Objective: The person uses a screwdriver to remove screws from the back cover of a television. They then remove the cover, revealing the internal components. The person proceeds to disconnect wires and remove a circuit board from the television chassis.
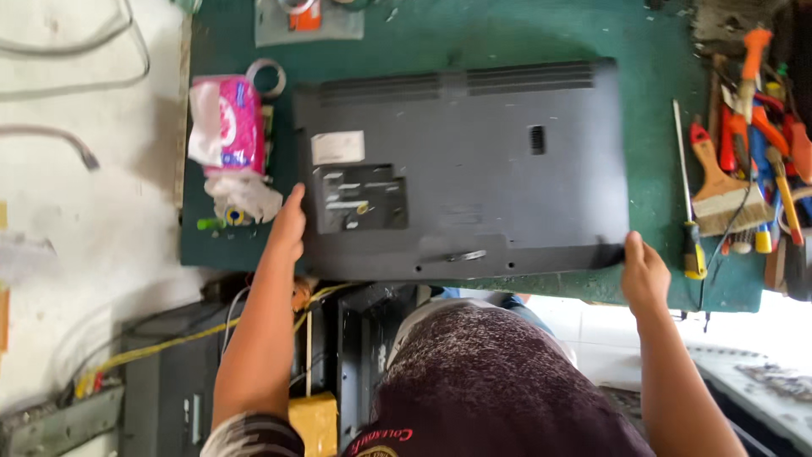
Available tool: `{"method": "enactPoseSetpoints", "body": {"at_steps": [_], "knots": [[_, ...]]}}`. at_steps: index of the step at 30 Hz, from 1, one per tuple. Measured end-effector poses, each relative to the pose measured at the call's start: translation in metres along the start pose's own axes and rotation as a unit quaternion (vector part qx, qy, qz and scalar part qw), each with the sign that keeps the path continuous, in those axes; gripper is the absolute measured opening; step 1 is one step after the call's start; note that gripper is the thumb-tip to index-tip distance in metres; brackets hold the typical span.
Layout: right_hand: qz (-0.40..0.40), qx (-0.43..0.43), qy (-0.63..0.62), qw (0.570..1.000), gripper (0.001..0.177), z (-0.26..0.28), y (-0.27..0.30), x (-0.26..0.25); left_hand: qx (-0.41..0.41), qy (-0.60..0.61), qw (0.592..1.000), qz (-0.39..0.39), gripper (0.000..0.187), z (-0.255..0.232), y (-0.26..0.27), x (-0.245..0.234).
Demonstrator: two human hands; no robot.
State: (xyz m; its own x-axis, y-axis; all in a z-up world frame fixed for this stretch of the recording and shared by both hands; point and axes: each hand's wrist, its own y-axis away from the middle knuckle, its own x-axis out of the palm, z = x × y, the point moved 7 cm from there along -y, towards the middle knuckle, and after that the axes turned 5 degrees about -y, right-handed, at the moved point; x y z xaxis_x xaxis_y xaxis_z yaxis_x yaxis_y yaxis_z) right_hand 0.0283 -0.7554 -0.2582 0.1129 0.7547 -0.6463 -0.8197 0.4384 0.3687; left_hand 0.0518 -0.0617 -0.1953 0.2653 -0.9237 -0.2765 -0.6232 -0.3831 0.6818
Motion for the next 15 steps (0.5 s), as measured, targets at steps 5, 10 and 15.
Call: {"method": "enactPoseSetpoints", "body": {"at_steps": [5,10,15], "knots": [[-0.029,0.0,-0.023,0.999,0.074,-0.003,0.011,-0.014,0.01,0.03,0.999,-0.044,0.104,-0.011,-0.012,0.027],[-0.043,-0.01,-0.097,0.994,0.071,-0.021,-0.004,-0.007,-0.007,-0.026,0.999,-0.025,0.113,-0.02,-0.019,0.037],[-0.056,0.009,-0.311,0.949,0.049,-0.053,-0.014,-0.003,0.242,-0.229,0.939,-0.084,0.061,-0.032,-0.016,0.038]]}}
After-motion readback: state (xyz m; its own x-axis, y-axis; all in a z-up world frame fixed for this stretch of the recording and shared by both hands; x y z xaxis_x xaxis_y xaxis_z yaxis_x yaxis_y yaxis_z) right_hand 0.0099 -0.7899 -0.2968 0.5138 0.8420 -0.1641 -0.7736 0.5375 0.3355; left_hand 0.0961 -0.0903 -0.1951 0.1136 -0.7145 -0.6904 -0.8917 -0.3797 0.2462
